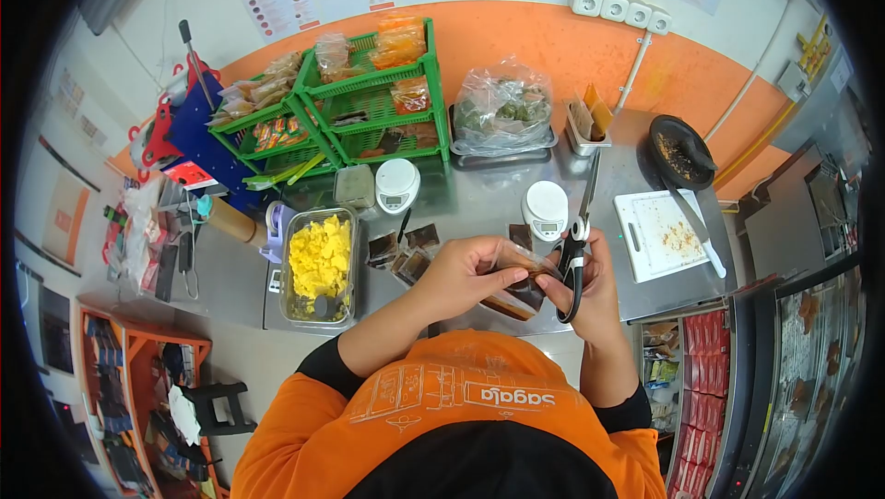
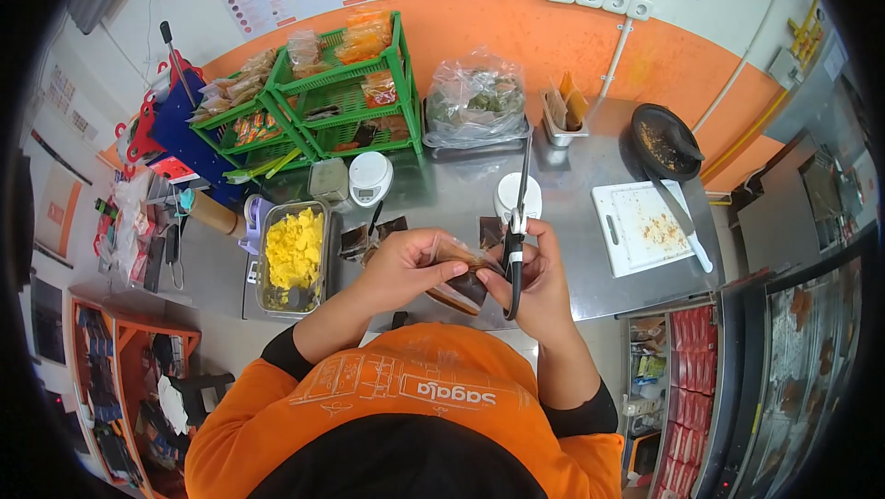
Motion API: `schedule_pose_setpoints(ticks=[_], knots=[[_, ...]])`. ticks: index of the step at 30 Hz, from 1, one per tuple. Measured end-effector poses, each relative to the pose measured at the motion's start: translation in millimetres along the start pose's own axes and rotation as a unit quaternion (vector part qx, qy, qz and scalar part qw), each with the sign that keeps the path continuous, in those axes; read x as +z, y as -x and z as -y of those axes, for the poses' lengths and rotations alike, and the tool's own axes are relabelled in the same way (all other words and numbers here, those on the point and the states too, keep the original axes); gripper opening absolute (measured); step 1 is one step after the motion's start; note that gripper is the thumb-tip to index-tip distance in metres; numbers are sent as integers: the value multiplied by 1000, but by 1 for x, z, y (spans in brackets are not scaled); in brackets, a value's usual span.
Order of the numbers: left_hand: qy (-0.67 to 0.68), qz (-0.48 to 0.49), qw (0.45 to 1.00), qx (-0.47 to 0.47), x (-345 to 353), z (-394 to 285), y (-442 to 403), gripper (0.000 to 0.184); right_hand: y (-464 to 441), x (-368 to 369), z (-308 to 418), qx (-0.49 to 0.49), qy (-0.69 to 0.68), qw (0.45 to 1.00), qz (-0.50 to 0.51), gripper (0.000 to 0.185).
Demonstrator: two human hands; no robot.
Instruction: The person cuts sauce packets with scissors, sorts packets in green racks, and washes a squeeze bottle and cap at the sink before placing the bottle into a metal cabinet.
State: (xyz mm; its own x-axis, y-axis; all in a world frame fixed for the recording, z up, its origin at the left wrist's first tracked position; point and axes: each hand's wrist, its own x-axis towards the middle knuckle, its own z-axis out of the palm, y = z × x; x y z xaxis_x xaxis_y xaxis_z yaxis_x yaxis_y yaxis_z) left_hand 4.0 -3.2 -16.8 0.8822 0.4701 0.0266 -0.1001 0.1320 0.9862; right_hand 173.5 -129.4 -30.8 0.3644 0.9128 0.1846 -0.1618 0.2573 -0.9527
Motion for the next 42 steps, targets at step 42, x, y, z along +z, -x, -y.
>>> schedule_pose_setpoints(ticks=[42], knots=[[-253,7,958,131,-32,-32,14,77,11,-64,43,247,16,908,339,48]])
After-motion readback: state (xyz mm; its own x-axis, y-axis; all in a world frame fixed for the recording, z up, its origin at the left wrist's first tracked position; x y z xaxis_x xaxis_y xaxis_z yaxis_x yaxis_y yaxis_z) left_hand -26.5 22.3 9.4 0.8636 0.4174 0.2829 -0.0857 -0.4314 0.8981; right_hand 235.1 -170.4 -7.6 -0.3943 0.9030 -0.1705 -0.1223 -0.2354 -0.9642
